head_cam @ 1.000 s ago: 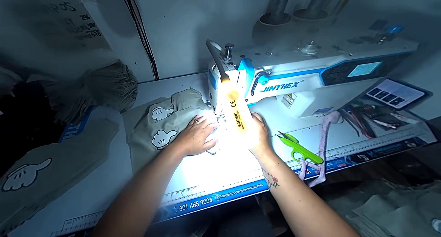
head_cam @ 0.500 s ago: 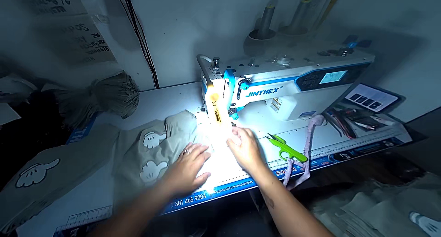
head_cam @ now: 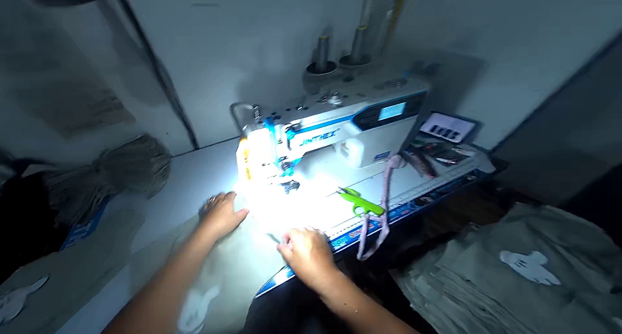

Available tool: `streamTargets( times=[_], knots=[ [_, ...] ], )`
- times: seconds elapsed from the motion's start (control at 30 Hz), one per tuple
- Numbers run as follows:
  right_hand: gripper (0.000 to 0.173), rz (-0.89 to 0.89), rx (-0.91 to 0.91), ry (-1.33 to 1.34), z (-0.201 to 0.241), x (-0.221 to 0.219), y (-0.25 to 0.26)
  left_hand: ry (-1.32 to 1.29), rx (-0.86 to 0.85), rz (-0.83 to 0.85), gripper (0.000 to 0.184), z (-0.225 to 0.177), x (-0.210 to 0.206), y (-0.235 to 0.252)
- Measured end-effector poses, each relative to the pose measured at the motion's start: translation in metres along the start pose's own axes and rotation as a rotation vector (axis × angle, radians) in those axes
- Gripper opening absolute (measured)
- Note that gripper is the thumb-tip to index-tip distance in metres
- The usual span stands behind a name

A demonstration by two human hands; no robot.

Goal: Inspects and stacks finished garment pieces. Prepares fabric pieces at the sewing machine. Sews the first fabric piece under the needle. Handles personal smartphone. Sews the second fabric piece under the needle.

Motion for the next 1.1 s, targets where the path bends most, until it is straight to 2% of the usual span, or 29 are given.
streamTargets(
  times=[0.07,0.13,0.27,0.33,0.4,0.43,0.5,0.6,0.73,0.83,0.9,0.97,1.03,1.1],
  knots=[
    [0.038,0.029,0.035,0.03,-0.004,0.001,-0.009,-0.005,-0.038,0.112,0.052,-0.016,-0.006,-0.008],
    [0.039,0.0,0.101,0.152,-0.012,0.008,-0.025,-0.054,-0.086,0.097,0.038,-0.031,-0.005,-0.026],
    [0.025,-0.204,0.204,0.6,-0.039,0.052,-0.076,-0.413,-0.248,0.031,0.027,-0.072,0.021,-0.089],
    [0.028,-0.28,0.23,0.726,-0.055,0.078,-0.107,-0.692,-0.431,0.027,0.007,-0.101,0.032,-0.119],
    [0.032,-0.394,0.289,0.753,-0.07,0.102,-0.139,-0.986,-0.646,0.166,0.024,-0.138,0.034,-0.146],
    [0.034,-0.448,0.317,0.74,-0.076,0.113,-0.156,-1.022,-0.721,0.225,0.026,-0.155,0.032,-0.157],
    [0.038,-0.542,0.357,0.683,-0.086,0.131,-0.19,-1.019,-0.797,0.22,0.029,-0.184,0.029,-0.173],
    [0.031,-0.774,0.438,0.48,-0.095,0.154,-0.24,-1.128,-0.875,0.232,0.031,-0.219,0.019,-0.188],
    [0.024,-1.039,0.451,0.202,-0.11,0.178,-0.297,-1.244,-0.931,0.342,0.028,-0.265,-0.002,-0.199],
    [0.023,-1.142,0.389,0.149,-0.126,0.199,-0.328,-1.236,-1.009,0.391,0.027,-0.303,0.001,-0.207],
    [0.023,-1.226,0.316,0.075,-0.141,0.215,-0.344,-1.21,-0.997,0.325,0.024,-0.333,0.007,-0.206],
    [0.021,-1.314,0.214,-0.031,-0.164,0.235,-0.355,-1.171,-0.947,0.275,0.012,-0.37,0.005,-0.194],
    [0.024,-1.371,0.121,-0.093,-0.194,0.26,-0.361,-1.159,-0.832,0.378,0.015,-0.417,-0.008,-0.178],
    [0.032,-1.378,0.028,-0.113,-0.231,0.29,-0.361,-1.131,-0.799,0.526,0.022,-0.474,-0.019,-0.169]
  ],
)
Point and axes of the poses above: each hand's wrist, its own y-axis towards the middle knuckle, its own x-axis out of the back of the hand, z = x × y, the point moved 9 cm from there along y, towards the middle knuckle, and after that the axes turned 2 degrees about -z, right-handed, at the moved point
